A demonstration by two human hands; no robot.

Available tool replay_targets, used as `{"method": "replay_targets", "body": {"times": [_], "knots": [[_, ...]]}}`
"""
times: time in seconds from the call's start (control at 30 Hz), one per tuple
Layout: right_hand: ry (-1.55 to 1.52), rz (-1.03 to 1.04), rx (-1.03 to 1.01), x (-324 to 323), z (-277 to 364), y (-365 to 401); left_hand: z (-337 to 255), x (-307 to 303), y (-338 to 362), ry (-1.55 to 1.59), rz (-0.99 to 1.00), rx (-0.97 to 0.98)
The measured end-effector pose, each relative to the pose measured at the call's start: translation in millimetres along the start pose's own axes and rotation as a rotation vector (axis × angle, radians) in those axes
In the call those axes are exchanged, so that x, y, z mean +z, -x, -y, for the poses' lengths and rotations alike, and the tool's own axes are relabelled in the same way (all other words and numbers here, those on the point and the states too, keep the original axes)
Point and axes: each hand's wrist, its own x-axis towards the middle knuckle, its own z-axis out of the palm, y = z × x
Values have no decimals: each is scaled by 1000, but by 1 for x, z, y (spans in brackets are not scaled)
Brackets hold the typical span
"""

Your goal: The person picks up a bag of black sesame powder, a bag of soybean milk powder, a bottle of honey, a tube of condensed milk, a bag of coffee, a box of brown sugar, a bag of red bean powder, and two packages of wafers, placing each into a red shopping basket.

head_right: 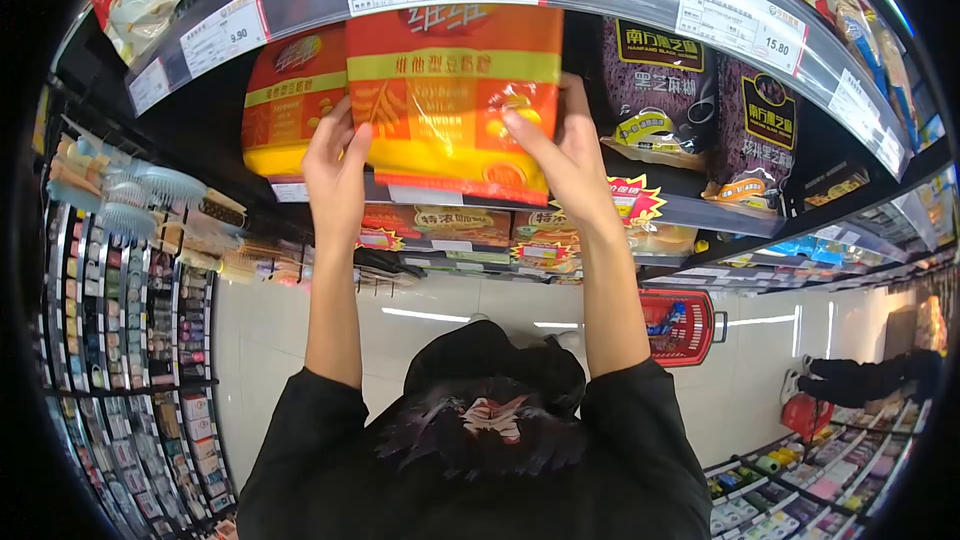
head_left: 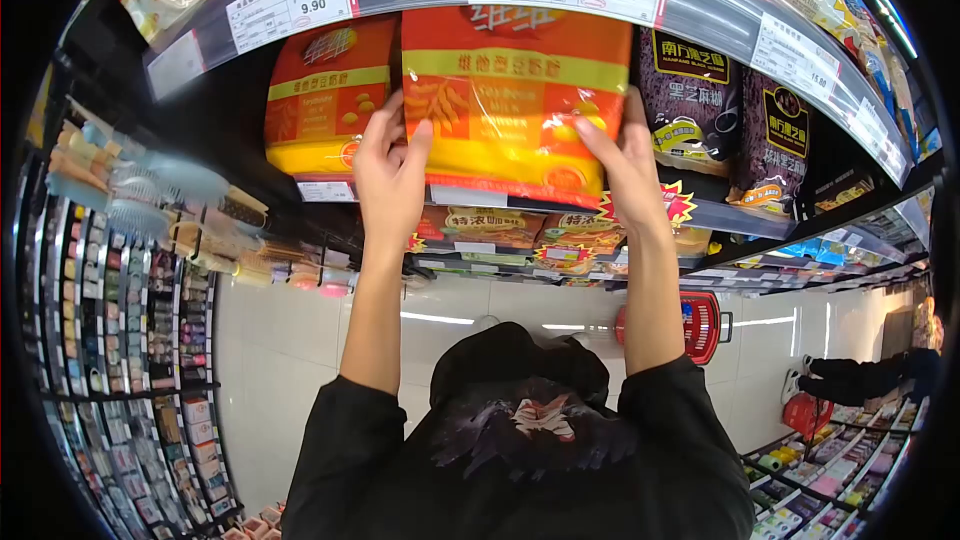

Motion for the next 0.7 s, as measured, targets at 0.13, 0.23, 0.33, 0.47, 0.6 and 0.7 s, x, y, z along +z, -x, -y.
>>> {"method": "replay_targets", "body": {"times": [0.13,0.23,0.33,0.47,0.6,0.7], "knots": [[-438,-124,365,-5,2,37,-24,3,31,21,60,64],[-513,-173,420,-10,12,58,-27,-16,47,121,132,6],[-621,-174,411,-20,15,82,-9,-22,57,267,186,-68],[-614,-113,383,-35,21,103,-11,-10,82,628,381,-357],[-570,-78,434,-48,24,123,-17,6,113,663,425,-481],[-567,-40,454,-64,25,136,-22,24,123,708,325,-673]]}}
